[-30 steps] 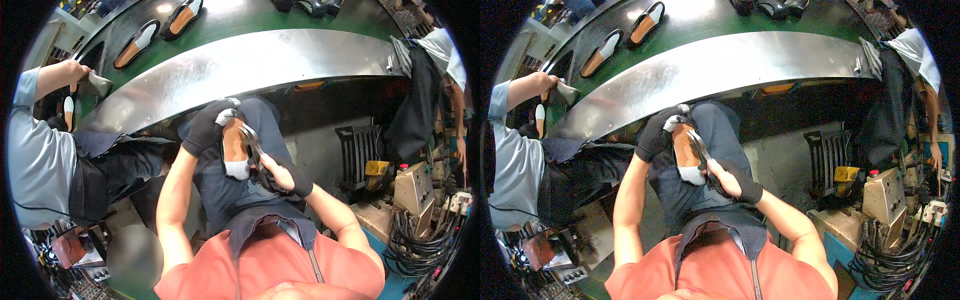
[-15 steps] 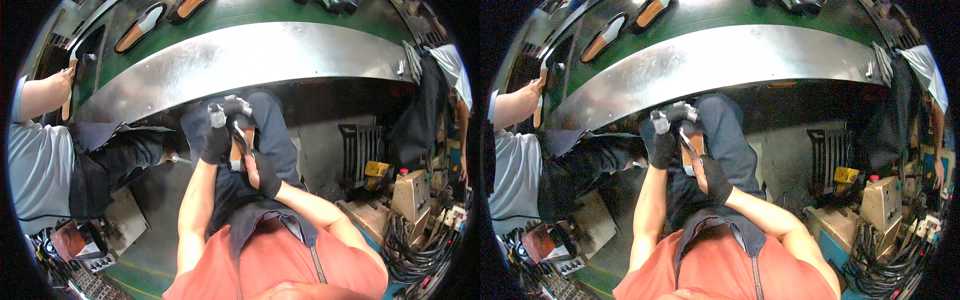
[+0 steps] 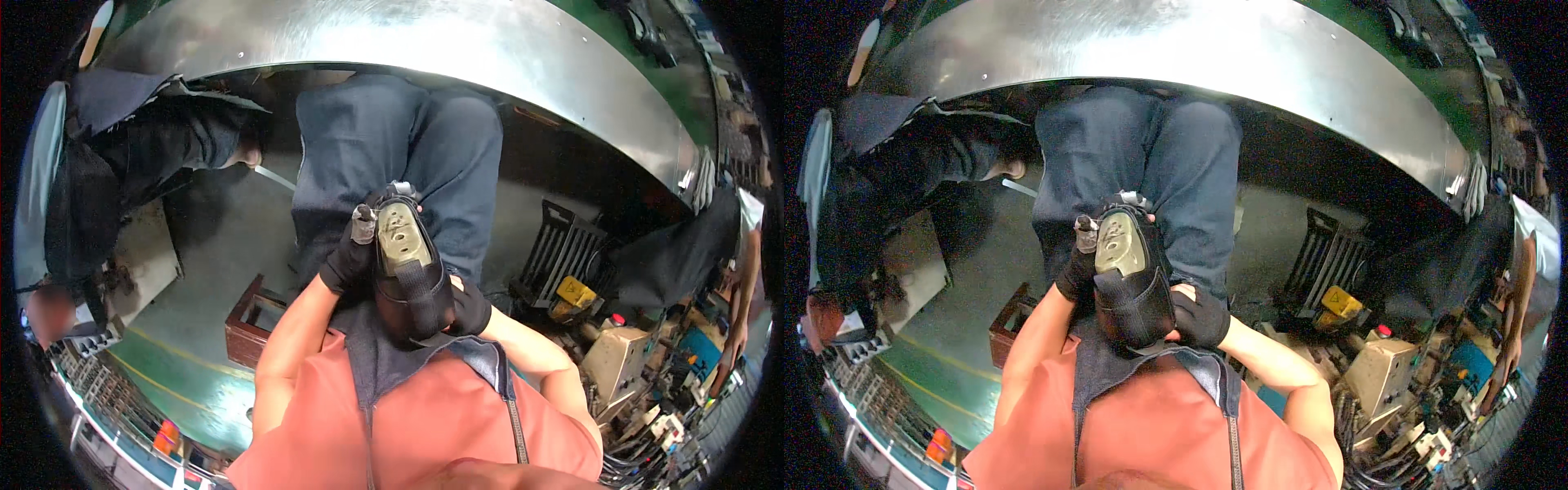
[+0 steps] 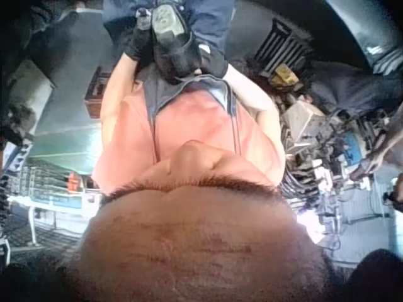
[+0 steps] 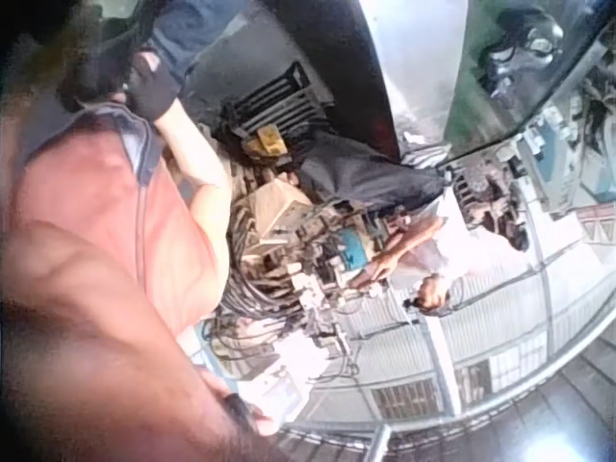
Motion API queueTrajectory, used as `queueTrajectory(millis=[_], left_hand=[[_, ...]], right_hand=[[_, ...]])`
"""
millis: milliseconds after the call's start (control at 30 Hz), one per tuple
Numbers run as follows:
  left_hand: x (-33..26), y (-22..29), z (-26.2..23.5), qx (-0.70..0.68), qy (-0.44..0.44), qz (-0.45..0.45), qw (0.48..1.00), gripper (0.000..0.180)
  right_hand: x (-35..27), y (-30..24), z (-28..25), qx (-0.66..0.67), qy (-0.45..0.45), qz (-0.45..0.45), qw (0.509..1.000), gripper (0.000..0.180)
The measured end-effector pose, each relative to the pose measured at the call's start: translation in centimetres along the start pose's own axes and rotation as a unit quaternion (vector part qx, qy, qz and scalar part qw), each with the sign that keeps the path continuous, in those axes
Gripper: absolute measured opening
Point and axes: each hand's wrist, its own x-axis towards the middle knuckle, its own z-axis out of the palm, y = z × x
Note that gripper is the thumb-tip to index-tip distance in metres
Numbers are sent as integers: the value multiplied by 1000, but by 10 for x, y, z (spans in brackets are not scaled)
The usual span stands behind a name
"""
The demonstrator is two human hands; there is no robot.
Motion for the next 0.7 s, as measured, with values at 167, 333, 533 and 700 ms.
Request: queueTrajectory(millis=[167,333,533,700], left_hand=[[-2,-16,-20,37,-9,19,999,87],[-1,-7,1,62,15,5,998,77],[7,51,79,275,7,136,952,56],[21,25,65,805,199,327,454,66]], right_hand=[[3,27,5,87,-8,-37,996,47],[-12,42,25,-21,48,-50,997,48],[82,-52,-77,110,54,183,975,27],[104,4,-82,254,128,470,836,52]])
